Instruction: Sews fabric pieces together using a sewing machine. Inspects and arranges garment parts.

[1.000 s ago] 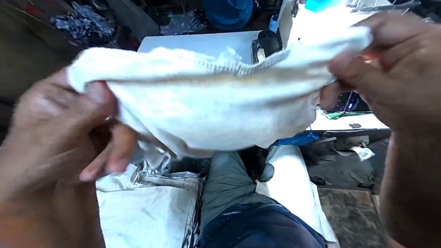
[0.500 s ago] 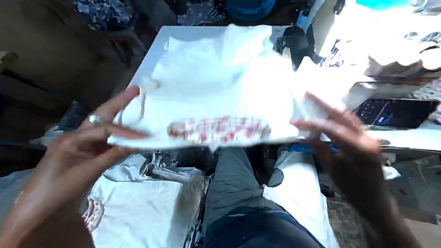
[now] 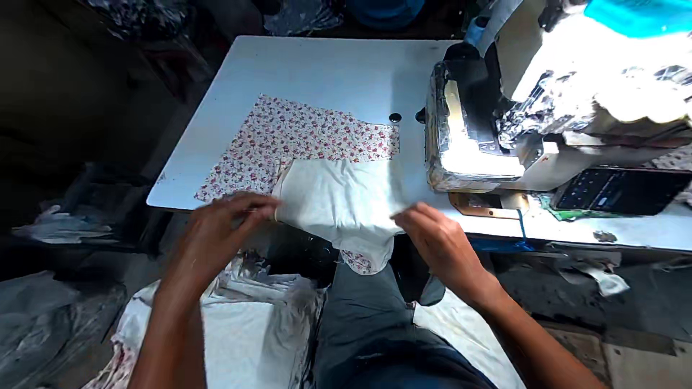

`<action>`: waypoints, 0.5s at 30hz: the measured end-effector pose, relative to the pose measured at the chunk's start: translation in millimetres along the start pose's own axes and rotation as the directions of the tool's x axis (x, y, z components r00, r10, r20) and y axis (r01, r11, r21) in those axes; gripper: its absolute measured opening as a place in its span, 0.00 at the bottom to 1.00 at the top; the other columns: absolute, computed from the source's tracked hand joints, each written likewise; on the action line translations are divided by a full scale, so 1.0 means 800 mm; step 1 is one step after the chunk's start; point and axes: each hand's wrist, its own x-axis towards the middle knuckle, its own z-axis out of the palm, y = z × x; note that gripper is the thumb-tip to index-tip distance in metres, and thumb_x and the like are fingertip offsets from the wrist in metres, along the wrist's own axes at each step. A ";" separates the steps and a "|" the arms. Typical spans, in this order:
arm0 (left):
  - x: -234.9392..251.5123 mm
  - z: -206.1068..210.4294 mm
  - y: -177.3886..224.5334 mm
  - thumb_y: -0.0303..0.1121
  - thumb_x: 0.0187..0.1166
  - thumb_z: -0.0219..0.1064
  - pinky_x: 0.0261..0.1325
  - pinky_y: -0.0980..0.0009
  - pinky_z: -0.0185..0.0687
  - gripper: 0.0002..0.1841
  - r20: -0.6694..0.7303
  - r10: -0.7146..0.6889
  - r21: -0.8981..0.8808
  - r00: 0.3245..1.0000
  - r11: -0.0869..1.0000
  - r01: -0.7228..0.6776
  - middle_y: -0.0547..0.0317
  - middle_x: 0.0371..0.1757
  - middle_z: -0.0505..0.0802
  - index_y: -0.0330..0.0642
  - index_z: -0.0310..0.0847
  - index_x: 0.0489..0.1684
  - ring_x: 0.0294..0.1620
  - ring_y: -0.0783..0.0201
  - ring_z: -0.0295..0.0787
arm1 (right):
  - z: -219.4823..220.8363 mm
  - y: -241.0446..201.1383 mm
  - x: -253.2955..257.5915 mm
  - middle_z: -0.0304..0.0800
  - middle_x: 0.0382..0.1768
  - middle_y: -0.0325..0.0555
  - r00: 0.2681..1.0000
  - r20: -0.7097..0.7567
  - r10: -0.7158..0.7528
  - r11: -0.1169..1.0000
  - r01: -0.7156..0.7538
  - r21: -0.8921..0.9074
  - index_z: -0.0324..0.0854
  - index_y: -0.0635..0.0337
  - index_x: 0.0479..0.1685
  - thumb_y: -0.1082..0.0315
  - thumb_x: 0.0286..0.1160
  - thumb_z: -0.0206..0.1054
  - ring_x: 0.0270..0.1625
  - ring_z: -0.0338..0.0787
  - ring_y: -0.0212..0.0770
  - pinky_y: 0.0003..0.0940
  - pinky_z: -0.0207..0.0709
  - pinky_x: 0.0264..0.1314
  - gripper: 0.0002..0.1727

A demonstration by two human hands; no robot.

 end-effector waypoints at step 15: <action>0.114 0.074 -0.055 0.35 0.83 0.69 0.62 0.38 0.75 0.19 -0.121 -0.280 -0.141 0.952 0.954 0.263 0.29 0.53 0.86 0.22 0.81 0.56 0.54 0.37 0.84 | 0.059 0.051 0.110 0.83 0.47 0.62 0.999 -0.043 -0.009 0.995 0.004 -0.103 0.84 0.67 0.43 0.78 0.70 0.73 0.55 0.84 0.64 0.55 0.78 0.57 0.06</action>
